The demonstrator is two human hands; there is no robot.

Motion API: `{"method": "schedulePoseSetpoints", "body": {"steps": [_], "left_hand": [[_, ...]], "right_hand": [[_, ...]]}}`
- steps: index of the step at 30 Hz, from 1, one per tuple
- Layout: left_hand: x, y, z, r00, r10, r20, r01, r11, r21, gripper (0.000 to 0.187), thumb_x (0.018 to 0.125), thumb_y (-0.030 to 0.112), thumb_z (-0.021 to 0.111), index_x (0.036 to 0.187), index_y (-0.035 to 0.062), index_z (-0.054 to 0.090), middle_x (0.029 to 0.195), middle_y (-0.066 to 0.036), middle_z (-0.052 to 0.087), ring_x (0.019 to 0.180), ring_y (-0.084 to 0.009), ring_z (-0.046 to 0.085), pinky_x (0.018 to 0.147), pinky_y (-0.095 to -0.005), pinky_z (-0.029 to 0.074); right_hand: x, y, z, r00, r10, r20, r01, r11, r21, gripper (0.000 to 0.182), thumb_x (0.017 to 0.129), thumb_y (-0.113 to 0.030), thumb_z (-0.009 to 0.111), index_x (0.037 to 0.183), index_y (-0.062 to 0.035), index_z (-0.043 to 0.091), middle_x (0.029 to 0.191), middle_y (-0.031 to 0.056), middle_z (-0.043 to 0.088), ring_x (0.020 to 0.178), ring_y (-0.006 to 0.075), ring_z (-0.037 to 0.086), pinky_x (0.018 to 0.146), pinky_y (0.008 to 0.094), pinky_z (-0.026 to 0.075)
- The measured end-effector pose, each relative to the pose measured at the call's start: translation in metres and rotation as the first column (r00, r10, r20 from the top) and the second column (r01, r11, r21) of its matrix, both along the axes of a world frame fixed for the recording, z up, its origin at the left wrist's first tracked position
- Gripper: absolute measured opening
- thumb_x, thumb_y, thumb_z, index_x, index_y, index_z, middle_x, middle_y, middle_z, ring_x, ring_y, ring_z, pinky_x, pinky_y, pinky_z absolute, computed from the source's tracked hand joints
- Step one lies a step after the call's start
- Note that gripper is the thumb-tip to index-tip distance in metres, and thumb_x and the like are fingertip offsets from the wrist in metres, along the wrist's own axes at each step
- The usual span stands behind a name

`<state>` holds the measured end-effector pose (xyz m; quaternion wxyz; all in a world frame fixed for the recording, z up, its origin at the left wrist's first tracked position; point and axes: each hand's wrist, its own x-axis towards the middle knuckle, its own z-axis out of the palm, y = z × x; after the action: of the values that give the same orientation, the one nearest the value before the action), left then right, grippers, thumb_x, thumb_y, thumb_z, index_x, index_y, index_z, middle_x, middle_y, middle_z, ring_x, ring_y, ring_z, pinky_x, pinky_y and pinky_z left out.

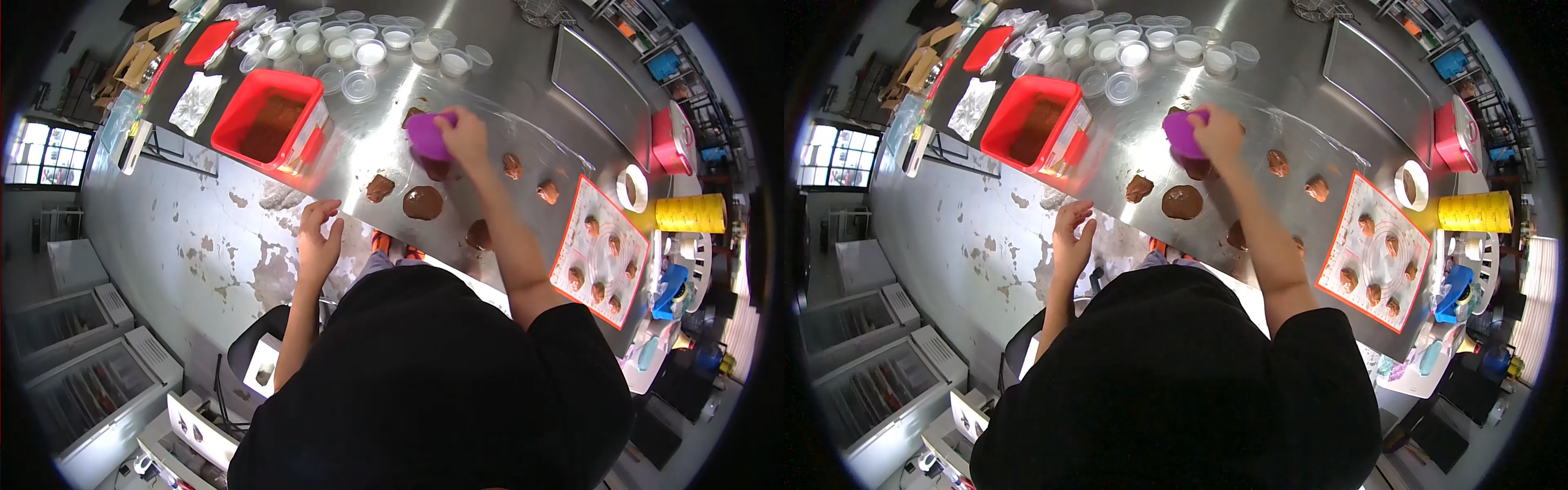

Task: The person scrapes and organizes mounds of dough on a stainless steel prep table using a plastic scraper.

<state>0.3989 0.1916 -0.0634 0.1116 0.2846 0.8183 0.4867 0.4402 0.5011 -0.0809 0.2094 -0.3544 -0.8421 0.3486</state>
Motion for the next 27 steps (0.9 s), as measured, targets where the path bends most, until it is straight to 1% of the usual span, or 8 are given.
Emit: {"method": "schedulePoseSetpoints", "body": {"steps": [2, 7, 9, 12, 19, 24, 25, 27], "left_hand": [[0.001, 0.000, -0.001, 1.000, -0.007, -0.020, 0.007, 1.000, -0.026, 0.029, 0.078, -0.003, 0.057, 0.107, 0.0028, 0.058, 0.107, -0.010, 0.054, 0.093, -0.0203, 0.060, 0.083, -0.0306, 0.049], [0.010, 0.004, 0.000, 0.999, -0.052, -0.014, 0.052, 0.998, -0.025, 0.029, 0.078, -0.003, 0.057, 0.107, 0.0022, 0.058, 0.106, -0.011, 0.054, 0.093, -0.0206, 0.060, 0.083, -0.0309, 0.050], [0.012, 0.005, 0.001, 0.998, -0.068, -0.011, 0.068, 0.997, -0.032, 0.029, 0.078, -0.002, 0.058, 0.106, 0.0020, 0.058, 0.106, -0.011, 0.055, 0.094, -0.0207, 0.060, 0.082, -0.0310, 0.050], [0.013, 0.004, 0.000, 0.998, -0.067, -0.014, 0.066, 0.998, -0.018, 0.028, 0.078, -0.002, 0.058, 0.106, 0.0020, 0.058, 0.107, -0.011, 0.055, 0.094, -0.0212, 0.060, 0.082, -0.0312, 0.050], [0.011, -0.001, -0.002, 1.000, 0.010, 0.002, -0.010, 0.999, 0.030, 0.027, 0.076, -0.002, 0.058, 0.102, 0.0042, 0.059, 0.104, -0.011, 0.057, 0.088, -0.0221, 0.059, 0.076, -0.0312, 0.047], [0.008, 0.001, 0.003, 1.000, 0.006, -0.014, -0.006, 1.000, 0.016, 0.027, 0.076, -0.002, 0.058, 0.103, 0.0040, 0.059, 0.104, -0.011, 0.057, 0.088, -0.0222, 0.059, 0.077, -0.0312, 0.047], [0.006, 0.003, 0.005, 1.000, 0.004, -0.015, -0.004, 1.000, 0.024, 0.027, 0.076, -0.002, 0.058, 0.103, 0.0040, 0.059, 0.104, -0.011, 0.057, 0.088, -0.0222, 0.059, 0.077, -0.0312, 0.047], [0.004, 0.003, 0.006, 1.000, -0.001, -0.018, 0.001, 1.000, 0.031, 0.027, 0.076, -0.002, 0.058, 0.103, 0.0040, 0.060, 0.103, -0.011, 0.057, 0.088, -0.0222, 0.059, 0.077, -0.0312, 0.047]], "right_hand": [[0.008, 0.034, 0.007, 0.995, -0.047, 0.088, 0.037, 0.994, 0.107, 0.023, 0.074, -0.025, 0.068, 0.091, -0.0095, 0.065, 0.086, 0.0129, 0.066, 0.081, 0.0311, 0.063, 0.072, 0.0390, 0.049], [0.019, 0.079, -0.003, 0.958, 0.004, 0.287, -0.044, 0.990, 0.132, 0.022, 0.074, -0.026, 0.069, 0.091, -0.0128, 0.065, 0.088, 0.0115, 0.066, 0.084, 0.0302, 0.063, 0.073, 0.0402, 0.049], [0.019, 0.082, -0.007, 0.932, 0.125, 0.339, -0.174, 0.977, 0.120, 0.022, 0.074, -0.027, 0.068, 0.091, -0.0139, 0.065, 0.090, 0.0107, 0.066, 0.087, 0.0296, 0.062, 0.074, 0.0405, 0.048], [0.012, 0.077, -0.011, 0.887, 0.115, 0.447, -0.174, 0.980, 0.093, 0.022, 0.074, -0.028, 0.068, 0.092, -0.0150, 0.065, 0.092, 0.0100, 0.066, 0.088, 0.0291, 0.062, 0.075, 0.0398, 0.048], [-0.011, 0.074, -0.027, 0.871, 0.212, 0.443, -0.298, 0.945, 0.133, 0.022, 0.073, -0.028, 0.068, 0.091, -0.0163, 0.065, 0.091, 0.0072, 0.066, 0.087, 0.0284, 0.062, 0.074, 0.0387, 0.048], [-0.047, 0.053, -0.026, 0.707, 0.552, 0.441, -0.666, 0.730, 0.153, 0.017, 0.072, -0.023, 0.068, 0.087, -0.0152, 0.065, 0.086, 0.0063, 0.066, 0.086, 0.0280, 0.061, 0.073, 0.0396, 0.048], [-0.056, 0.047, -0.021, 0.707, 0.553, 0.441, -0.666, 0.730, 0.152, 0.017, 0.072, -0.023, 0.068, 0.087, -0.0152, 0.065, 0.086, 0.0063, 0.066, 0.086, 0.0280, 0.061, 0.073, 0.0396, 0.048], [-0.071, 0.033, -0.005, 0.395, 0.803, 0.446, -0.915, 0.389, 0.110, 0.017, 0.070, -0.020, 0.068, 0.085, -0.0128, 0.065, 0.083, 0.0062, 0.065, 0.082, 0.0278, 0.062, 0.070, 0.0390, 0.048]]}}
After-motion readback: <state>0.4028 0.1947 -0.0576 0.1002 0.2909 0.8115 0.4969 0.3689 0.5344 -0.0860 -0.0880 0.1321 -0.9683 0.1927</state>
